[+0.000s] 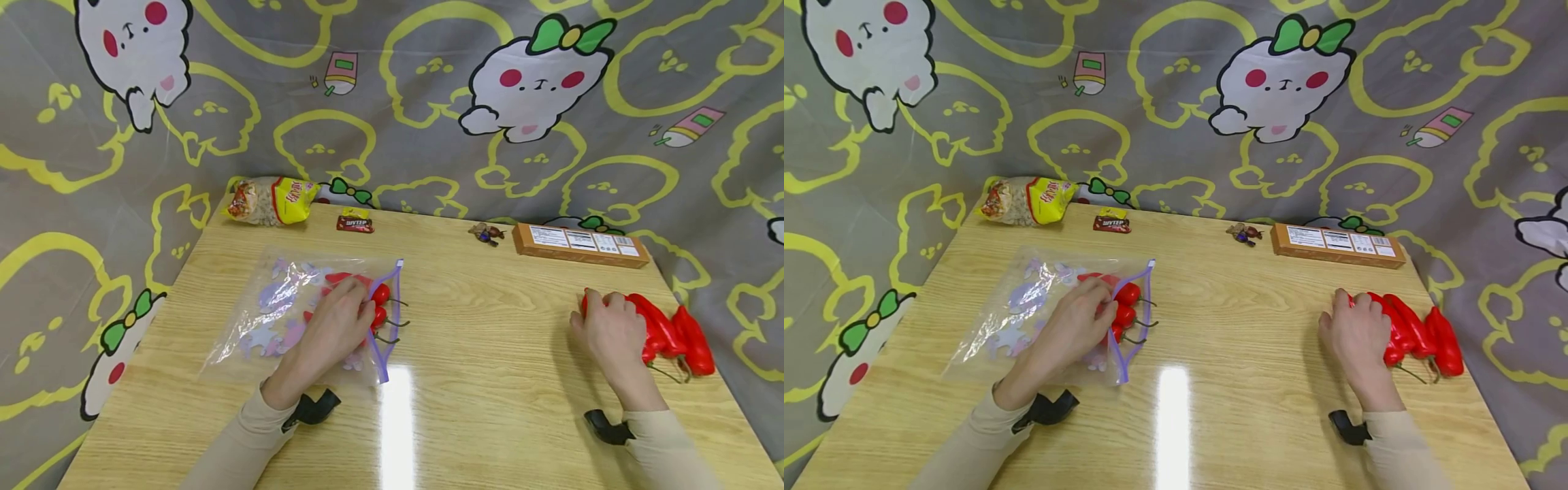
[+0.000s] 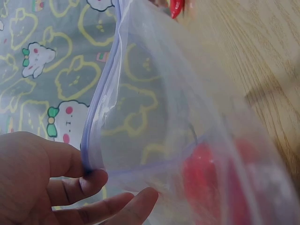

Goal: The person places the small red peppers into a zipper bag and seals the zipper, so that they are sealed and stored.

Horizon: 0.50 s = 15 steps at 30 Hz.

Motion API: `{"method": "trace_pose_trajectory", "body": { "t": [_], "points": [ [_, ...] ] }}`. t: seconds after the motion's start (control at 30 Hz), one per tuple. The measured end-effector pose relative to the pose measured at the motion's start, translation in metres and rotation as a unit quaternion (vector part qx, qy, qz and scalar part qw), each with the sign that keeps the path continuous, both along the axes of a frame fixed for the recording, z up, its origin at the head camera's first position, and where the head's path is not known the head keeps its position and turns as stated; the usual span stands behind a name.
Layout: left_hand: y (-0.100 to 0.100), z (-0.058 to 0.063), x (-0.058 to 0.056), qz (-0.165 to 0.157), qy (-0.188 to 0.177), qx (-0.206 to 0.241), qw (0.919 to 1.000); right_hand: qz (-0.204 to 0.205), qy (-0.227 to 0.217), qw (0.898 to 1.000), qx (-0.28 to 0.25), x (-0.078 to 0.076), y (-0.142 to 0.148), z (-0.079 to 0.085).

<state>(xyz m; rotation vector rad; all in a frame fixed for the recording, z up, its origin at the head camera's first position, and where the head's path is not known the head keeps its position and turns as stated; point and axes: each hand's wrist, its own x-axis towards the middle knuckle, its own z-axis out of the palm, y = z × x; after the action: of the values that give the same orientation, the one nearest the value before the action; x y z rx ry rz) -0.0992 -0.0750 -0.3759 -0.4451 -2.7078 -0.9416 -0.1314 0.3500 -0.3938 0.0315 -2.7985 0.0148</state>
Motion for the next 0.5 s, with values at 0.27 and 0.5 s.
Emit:
{"method": "trace_pose_trajectory", "body": {
  "t": [0.27,0.5],
  "points": [
    [0.000,-0.001,0.000,-0.004,0.001,0.003,1.0000,-0.053,-0.042,0.998,0.012,0.007,0.018,-0.009],
    [0.001,-0.001,0.000,-0.003,-0.002,0.003,1.0000,-0.047,-0.037,0.998,0.021,0.009,0.020,-0.016]
  ]
}}
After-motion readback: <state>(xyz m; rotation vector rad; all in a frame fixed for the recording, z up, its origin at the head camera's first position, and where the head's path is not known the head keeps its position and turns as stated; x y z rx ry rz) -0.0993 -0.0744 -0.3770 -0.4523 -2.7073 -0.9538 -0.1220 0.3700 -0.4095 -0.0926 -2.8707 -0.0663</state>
